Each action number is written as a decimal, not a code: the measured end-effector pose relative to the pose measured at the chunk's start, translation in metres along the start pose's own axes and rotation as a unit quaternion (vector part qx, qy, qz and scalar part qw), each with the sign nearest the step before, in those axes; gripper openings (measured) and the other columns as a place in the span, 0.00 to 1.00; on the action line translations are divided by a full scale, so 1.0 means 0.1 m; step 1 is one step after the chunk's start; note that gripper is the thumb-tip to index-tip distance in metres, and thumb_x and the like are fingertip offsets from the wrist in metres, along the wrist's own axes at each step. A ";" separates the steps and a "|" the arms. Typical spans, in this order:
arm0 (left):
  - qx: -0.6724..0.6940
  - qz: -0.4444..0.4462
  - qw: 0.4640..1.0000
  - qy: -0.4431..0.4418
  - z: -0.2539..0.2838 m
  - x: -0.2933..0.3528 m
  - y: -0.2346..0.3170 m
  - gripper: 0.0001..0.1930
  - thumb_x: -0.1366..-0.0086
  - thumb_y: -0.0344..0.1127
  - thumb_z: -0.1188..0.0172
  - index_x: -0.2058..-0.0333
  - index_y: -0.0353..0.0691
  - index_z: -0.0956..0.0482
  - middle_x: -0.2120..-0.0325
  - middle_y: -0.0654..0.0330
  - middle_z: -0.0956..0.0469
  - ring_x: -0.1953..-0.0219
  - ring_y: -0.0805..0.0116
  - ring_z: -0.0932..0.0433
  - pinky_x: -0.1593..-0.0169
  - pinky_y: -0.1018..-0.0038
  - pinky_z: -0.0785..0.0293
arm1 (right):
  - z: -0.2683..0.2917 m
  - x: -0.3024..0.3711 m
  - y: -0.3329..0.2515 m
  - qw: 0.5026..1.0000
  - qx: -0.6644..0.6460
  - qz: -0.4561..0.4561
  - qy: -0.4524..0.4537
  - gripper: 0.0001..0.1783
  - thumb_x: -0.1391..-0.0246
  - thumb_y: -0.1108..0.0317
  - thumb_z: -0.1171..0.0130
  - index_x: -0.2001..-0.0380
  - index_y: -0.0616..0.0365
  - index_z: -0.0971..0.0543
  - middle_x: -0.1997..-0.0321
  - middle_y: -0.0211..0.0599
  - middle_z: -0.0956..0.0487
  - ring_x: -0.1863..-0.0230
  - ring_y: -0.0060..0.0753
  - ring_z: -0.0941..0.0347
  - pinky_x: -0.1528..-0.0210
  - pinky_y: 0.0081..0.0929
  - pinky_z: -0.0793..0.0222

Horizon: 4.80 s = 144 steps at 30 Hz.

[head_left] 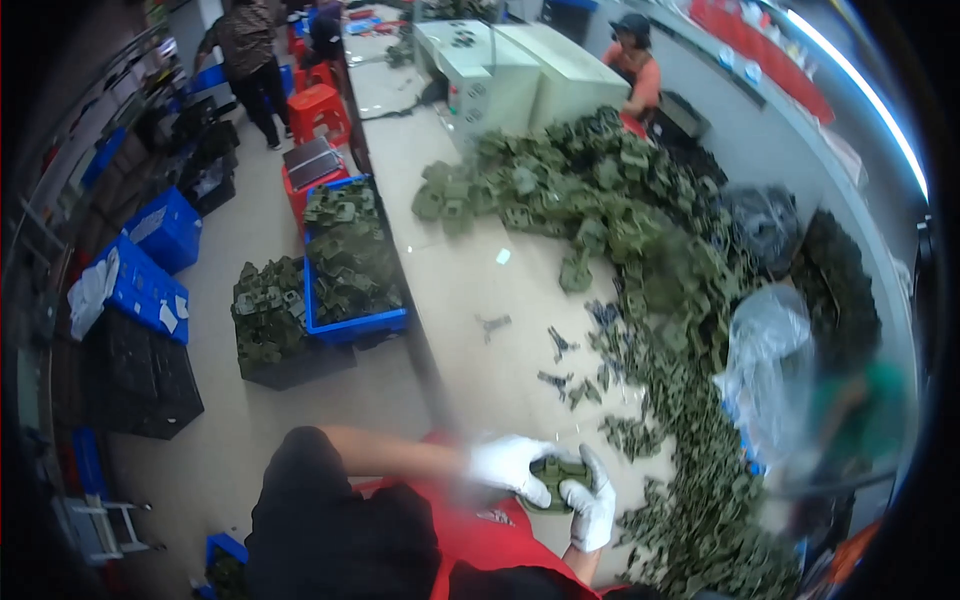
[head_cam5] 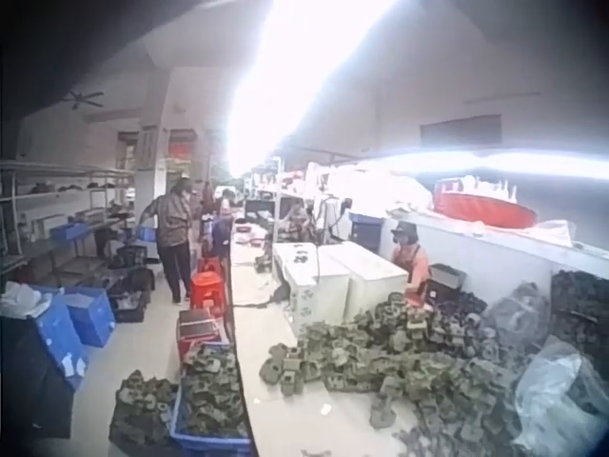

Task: The person assembles or inspects green plastic toy vehicle parts by hand on a factory assembly line.

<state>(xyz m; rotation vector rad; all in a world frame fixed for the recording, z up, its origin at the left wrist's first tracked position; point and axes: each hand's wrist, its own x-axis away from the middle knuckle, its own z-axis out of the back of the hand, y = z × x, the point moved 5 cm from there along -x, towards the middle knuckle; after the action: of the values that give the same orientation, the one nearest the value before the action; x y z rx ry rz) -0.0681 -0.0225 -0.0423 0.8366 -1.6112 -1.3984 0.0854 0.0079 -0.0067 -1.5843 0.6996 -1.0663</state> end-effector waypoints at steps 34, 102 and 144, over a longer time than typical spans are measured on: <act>-0.077 0.061 0.995 0.031 0.00 0.21 0.43 0.42 0.47 0.49 0.35 0.37 0.37 0.41 0.45 0.47 0.30 0.43 0.53 0.30 0.42 0.65 0.34 | 0.19 -0.07 -0.08 0.986 -0.022 0.168 -0.011 0.25 0.78 0.83 0.33 0.66 0.61 0.21 0.55 0.54 0.22 0.54 0.46 0.24 0.49 0.39 0.28; -0.114 0.113 0.976 -0.150 0.00 -0.29 0.10 0.26 0.52 0.48 0.30 0.57 0.39 0.21 0.65 0.53 0.18 0.64 0.65 0.21 0.57 0.69 0.26 | 0.10 0.00 0.26 0.998 -0.038 -0.035 0.036 0.21 0.62 0.79 0.34 0.59 0.67 0.21 0.61 0.40 0.17 0.63 0.26 0.22 0.61 0.26 0.25; 0.001 0.102 0.986 -0.130 0.06 -0.41 -0.33 0.36 0.51 0.44 0.30 0.45 0.35 0.30 0.53 0.48 0.22 0.51 0.61 0.23 0.46 0.70 0.30 | 0.08 0.08 0.65 0.974 -0.141 -0.122 0.125 0.31 0.58 0.82 0.37 0.46 0.61 0.29 0.56 0.35 0.23 0.58 0.25 0.27 0.55 0.23 0.29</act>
<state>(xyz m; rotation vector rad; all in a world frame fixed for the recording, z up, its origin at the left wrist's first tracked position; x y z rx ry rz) -0.0564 0.0111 -0.0820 0.4871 -1.8380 -1.4021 0.1017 -0.0131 -0.0667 -1.8325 0.8720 -1.4135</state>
